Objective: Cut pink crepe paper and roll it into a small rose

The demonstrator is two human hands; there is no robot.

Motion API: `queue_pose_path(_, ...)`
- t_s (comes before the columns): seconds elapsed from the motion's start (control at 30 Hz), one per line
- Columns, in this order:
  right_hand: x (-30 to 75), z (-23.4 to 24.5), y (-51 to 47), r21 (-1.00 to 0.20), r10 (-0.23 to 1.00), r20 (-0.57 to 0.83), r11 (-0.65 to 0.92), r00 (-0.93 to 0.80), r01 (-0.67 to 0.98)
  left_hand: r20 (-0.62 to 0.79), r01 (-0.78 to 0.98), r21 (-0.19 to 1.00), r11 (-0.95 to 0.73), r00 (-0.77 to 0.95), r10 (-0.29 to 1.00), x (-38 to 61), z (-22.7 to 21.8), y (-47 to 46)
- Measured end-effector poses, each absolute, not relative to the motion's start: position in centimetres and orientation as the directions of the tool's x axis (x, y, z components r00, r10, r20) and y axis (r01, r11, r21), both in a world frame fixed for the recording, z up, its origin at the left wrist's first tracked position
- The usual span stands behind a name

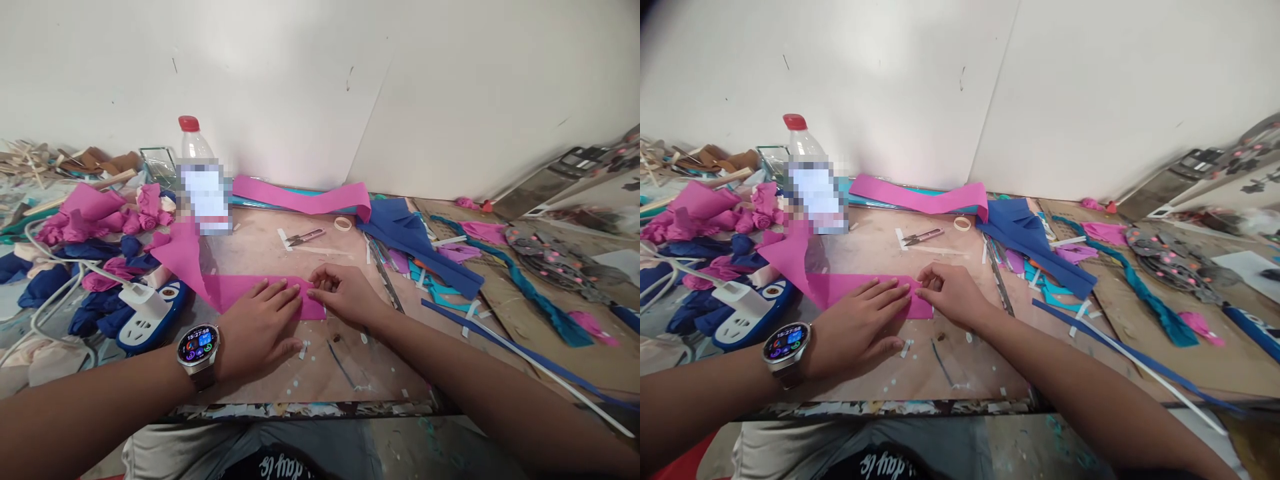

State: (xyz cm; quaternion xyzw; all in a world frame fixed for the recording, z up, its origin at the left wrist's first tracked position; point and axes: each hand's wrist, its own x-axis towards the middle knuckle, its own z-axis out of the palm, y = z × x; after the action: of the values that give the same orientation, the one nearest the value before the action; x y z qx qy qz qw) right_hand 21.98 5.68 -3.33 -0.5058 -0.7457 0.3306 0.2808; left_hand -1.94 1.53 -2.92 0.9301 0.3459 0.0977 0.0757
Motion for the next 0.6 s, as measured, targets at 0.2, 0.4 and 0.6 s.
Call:
queue_pose_path(0.2,21.8,-3.1,5.5,-0.730,0.925,0.100,0.318,-0.366,0.605,0.152,0.597,0.260,-0.759,0.751,0.643,-1.8,-2.4,1.7)
queue_pose_path(0.4,21.9,-3.2,5.6,-0.648,0.912,0.137,0.377,-0.386,0.661,0.156,0.594,0.264,-0.760,0.751,0.641,-2.0,-3.4,2.1)
queue_pose_path(0.6,21.7,-3.2,5.9,-0.613,0.889,0.167,0.432,-0.426,0.662,0.128,0.613,0.250,-0.750,0.747,0.653,-2.2,-3.3,2.2)
